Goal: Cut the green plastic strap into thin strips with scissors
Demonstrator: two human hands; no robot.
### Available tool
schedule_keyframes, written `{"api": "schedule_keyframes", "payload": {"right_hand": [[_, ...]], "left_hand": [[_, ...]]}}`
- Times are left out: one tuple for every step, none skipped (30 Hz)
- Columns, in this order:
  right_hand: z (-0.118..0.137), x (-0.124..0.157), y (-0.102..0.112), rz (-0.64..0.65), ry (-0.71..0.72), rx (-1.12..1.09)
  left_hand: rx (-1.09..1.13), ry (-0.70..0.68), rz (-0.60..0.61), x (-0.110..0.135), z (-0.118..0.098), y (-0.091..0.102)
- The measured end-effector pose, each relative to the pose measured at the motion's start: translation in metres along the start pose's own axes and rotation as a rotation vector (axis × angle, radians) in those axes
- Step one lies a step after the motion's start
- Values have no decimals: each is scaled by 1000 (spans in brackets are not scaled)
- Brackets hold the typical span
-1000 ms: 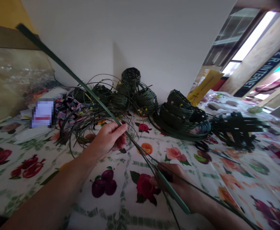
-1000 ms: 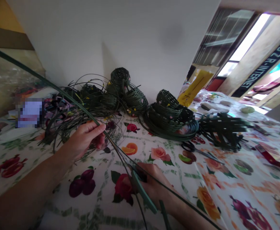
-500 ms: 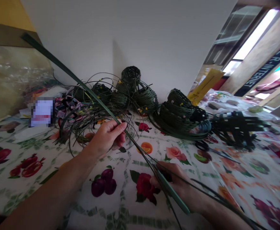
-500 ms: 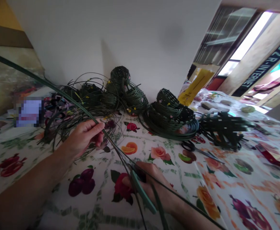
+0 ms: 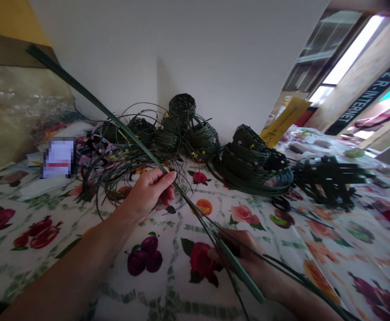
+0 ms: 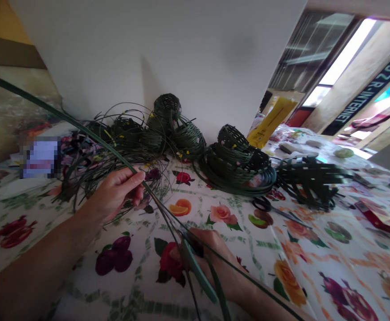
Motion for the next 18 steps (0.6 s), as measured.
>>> {"api": "schedule_keyframes", "payload": {"right_hand": [[-1,0,0,-8,2,-5],[-1,-1,0,-16,4,-11],[-1,-2,0,-14,-1,-20],[0,-3,1,-3,-14,-31],[1,-4,1,16,-32,-47],[2,-5,1,40,-48,-67],[3,-6,2,59,-63,-85],[4,-7,3,72,-72,-92],[5,-8,3,79,-74,-92],[6,-8,4,81,-71,-85],[7,-9,4,82,-68,-74],[7,-9,5,84,-65,-66],[8,-9,5,88,-63,-66],[9,-9,6,96,-58,-73],[10,-9,6,102,-56,-82],[11,-9,7,107,-55,-92],[13,-9,7,112,-53,-101],[16,-9,8,115,-51,-110]], "left_hand": [[-3,-1,1,0,0,0],[-6,-3,0,0,0,0],[-9,-3,1,0,0,0],[-16,-3,0,0,0,1],[-27,-4,-2,0,-1,2],[-41,-11,-8,-1,-1,3],[-56,-25,-18,-1,-2,5],[-68,-46,-30,-2,-3,7],[-78,-66,-38,-2,-4,8],[-84,-84,-43,-3,-5,9],[-88,-90,-43,-3,-5,9],[-90,-87,-40,-2,-5,9],[-88,-76,-36,-2,-5,7],[-84,-62,-32,-1,-4,5],[-78,-48,-29,0,-4,3],[-69,-37,-28,1,-3,1],[-61,-28,-26,1,-3,0],[-53,-18,-24,2,-2,-1]]}}
Point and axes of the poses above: each hand's wrist, its own x-axis away from the middle knuckle, its own y-axis out of the back of the hand, z = x × y, the point moved 3 cm from there along -x, towards the middle knuckle, and after that the axes turned 2 degrees about -x, right-handed, at the moved point
